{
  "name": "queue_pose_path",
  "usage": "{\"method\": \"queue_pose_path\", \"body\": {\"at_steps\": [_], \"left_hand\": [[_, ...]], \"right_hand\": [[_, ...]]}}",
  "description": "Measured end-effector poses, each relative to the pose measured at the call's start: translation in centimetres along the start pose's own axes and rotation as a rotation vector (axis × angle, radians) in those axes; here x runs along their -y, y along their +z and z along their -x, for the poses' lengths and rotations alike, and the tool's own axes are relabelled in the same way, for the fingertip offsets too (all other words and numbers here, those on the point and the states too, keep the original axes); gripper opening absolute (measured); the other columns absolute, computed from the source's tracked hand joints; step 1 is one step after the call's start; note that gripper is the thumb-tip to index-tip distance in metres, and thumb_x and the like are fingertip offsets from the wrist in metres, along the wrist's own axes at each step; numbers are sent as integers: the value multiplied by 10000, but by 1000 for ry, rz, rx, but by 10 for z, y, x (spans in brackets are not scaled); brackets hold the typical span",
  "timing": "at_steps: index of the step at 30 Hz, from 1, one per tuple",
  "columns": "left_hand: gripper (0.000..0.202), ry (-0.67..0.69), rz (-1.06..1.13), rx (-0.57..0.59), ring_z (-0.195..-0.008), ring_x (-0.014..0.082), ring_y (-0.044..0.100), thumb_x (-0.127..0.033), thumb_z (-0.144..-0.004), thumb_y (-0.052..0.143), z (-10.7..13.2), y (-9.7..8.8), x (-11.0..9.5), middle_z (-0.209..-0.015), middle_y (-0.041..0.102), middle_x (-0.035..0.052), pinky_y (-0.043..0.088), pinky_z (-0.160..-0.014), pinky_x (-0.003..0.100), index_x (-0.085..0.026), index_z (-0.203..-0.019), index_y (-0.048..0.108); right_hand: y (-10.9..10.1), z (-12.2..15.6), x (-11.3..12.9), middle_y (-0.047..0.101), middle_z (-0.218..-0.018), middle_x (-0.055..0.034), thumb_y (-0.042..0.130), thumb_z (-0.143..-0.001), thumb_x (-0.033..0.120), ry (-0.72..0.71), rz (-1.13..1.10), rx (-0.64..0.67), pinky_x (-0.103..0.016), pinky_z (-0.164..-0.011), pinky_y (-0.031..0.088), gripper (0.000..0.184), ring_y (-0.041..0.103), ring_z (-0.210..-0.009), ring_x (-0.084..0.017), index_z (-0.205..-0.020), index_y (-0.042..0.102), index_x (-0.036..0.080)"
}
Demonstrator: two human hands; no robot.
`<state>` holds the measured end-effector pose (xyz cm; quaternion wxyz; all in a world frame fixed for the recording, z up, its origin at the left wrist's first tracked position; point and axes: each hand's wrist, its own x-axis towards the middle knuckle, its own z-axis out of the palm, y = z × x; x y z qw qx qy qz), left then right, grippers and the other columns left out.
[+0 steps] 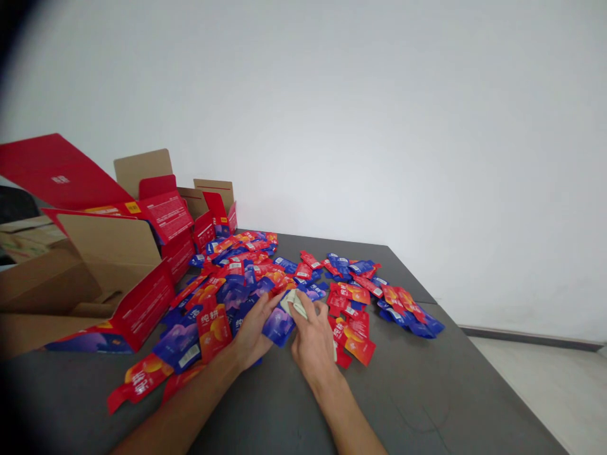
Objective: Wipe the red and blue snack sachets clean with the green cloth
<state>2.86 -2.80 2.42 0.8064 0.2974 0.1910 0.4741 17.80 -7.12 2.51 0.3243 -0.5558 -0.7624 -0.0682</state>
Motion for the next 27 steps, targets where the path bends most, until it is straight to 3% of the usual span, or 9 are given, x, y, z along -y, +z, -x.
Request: {"method": "queue_pose_path", "body": {"at_steps": [5,9,12,15,18,22,27], "left_hand": [[456,94,53,-93,-863,204,679,-484,-919,538,-4,-4,-6,-996,730,79,522,-819,329,-161,-1221,654],[333,103,71,-107,-704,148,645,-382,-884,619,-8,-11,-5,-839,710,43,510,-702,266,-133,-1091,696],[359,124,70,-189,-651,121,623,-234,-822,677,-9,-14,-1,-780,693,10,487,-638,228,-158,-1172,671],[479,146,58,-262,-698,126,646,-147,-788,668,-8,-11,1,-841,716,16,508,-693,236,-193,-1263,635],[503,141,23,-281,-793,147,673,-129,-766,658,-6,-7,-2,-941,733,46,524,-786,263,-186,-1266,641],[553,199,-83,-271,-757,121,657,-136,-712,730,-4,-10,-6,-987,724,44,517,-723,232,-188,-1255,639],[592,289,-138,-285,-733,109,645,-209,-681,812,-8,-21,-1,-888,698,2,497,-699,220,-222,-1237,610]], "right_hand": [[-4,2,24,475,-1486,36,474,-691,-54,-182,-89,133,-426,-929,520,824,472,-1138,-264,-1388,540,380],[-10,1,29,485,-1473,51,461,-676,-61,-240,-151,196,-405,-938,511,812,472,-1128,-253,-1350,578,376],[-9,1,25,477,-1473,33,447,-705,-67,-184,-167,166,-411,-957,499,760,469,-1140,-248,-1320,605,351],[0,3,17,446,-1484,-27,438,-744,-55,-64,-157,95,-442,-963,497,696,444,-1217,-269,-1319,604,300],[10,5,7,427,-1474,-90,419,-794,-27,39,-157,-1,-474,-999,478,634,414,-1286,-281,-1344,576,248],[19,3,-9,446,-1421,-143,405,-879,54,163,-199,-134,-495,-1094,403,532,415,-1310,-274,-1377,534,188],[19,2,-5,471,-1391,-139,447,-925,156,212,-349,-145,-484,-1121,390,488,437,-1314,-272,-1409,497,199]]}}
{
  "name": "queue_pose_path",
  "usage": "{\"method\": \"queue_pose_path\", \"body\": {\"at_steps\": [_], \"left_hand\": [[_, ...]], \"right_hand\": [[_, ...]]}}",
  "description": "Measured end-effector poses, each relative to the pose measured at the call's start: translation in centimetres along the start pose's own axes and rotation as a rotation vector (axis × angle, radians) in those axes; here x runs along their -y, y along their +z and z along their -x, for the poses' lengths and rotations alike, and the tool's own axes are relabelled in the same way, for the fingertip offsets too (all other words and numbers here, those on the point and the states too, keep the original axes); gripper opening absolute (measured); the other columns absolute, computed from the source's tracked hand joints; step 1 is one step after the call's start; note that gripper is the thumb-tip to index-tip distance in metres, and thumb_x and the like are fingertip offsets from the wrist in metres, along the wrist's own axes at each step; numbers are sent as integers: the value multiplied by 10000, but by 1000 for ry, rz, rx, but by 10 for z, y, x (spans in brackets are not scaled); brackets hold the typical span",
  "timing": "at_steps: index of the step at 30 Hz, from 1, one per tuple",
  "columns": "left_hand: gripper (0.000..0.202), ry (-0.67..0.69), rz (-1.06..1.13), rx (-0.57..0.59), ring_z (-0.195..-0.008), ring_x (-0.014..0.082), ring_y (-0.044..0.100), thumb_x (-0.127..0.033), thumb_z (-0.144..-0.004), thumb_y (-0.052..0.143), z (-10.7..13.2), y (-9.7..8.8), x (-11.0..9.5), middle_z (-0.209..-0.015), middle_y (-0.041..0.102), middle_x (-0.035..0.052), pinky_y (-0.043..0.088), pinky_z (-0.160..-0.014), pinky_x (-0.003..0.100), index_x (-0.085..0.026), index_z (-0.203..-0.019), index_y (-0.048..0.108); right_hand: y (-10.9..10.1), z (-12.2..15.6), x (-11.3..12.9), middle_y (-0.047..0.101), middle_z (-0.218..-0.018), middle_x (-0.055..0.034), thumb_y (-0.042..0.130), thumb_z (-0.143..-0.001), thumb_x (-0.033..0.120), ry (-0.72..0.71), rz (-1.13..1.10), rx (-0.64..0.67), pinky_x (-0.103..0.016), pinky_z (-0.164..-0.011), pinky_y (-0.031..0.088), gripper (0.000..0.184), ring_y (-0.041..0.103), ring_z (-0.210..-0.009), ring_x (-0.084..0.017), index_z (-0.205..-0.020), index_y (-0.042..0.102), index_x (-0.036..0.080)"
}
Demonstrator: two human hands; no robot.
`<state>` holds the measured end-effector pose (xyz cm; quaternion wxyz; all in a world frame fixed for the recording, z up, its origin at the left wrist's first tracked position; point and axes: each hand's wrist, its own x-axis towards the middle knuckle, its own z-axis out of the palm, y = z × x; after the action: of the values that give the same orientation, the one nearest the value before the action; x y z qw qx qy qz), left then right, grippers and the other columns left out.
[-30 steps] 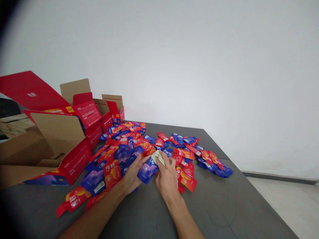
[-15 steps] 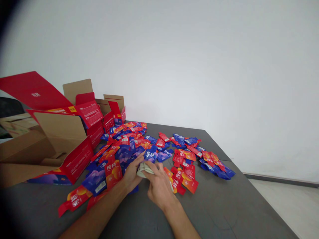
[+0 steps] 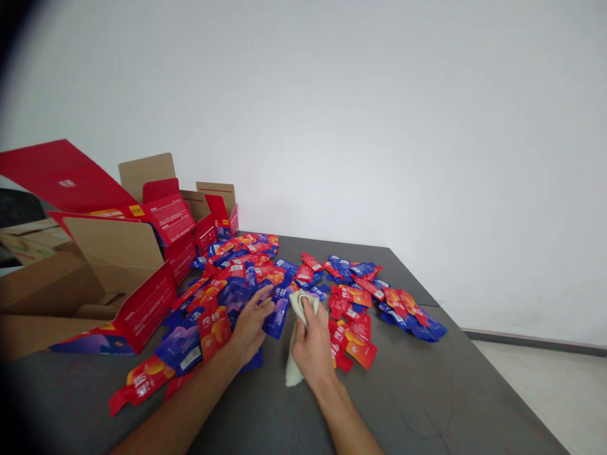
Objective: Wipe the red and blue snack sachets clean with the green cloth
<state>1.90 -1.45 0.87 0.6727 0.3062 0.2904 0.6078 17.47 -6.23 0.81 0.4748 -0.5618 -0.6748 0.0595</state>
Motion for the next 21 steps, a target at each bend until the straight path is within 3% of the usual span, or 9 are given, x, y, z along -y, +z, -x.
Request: {"method": "queue_pose_path", "body": {"at_steps": [4,7,11,15,18,21], "left_hand": [[450,36,13,22,-822,137,663,-189,-653,825,-3,-1,9,-966,708,19,488,-727,231,-216,-1069,653],[339,-27,53,28,-838,160,666,-259,-695,808,0,5,8,-945,720,43,488,-753,250,-174,-1003,691],[300,-165,217,165,-823,180,663,-396,-851,668,8,16,-2,-907,724,56,493,-786,282,-136,-995,708],[315,-176,262,212,-752,150,645,-415,-916,588,8,13,-8,-866,714,23,489,-768,268,-162,-1071,695],[405,-235,207,203,-789,180,659,-462,-942,520,5,8,-6,-892,724,60,496,-793,296,-140,-1121,688],[470,-306,140,201,-881,221,672,-493,-946,495,7,8,-2,-985,734,109,500,-837,331,-113,-1142,690]], "right_hand": [[6,7,12,498,-1373,-116,453,-930,147,-117,-82,69,-467,-1105,411,483,457,-1293,-255,-1397,515,254],[8,9,14,502,-1376,-110,442,-916,102,-181,-87,55,-470,-1082,430,502,451,-1294,-253,-1379,538,271],[4,7,15,473,-1431,-89,444,-876,42,-264,-14,53,-492,-1044,446,544,444,-1280,-265,-1335,592,294],[-1,7,26,499,-1426,-28,471,-806,-9,-369,73,216,-483,-1015,463,629,452,-1226,-267,-1291,633,356],[-4,7,29,511,-1417,-14,473,-770,-30,-352,126,236,-451,-974,493,651,460,-1180,-263,-1262,657,355],[-9,2,22,479,-1445,-41,466,-784,-21,-249,204,112,-465,-968,495,600,443,-1194,-279,-1244,671,305]]}}
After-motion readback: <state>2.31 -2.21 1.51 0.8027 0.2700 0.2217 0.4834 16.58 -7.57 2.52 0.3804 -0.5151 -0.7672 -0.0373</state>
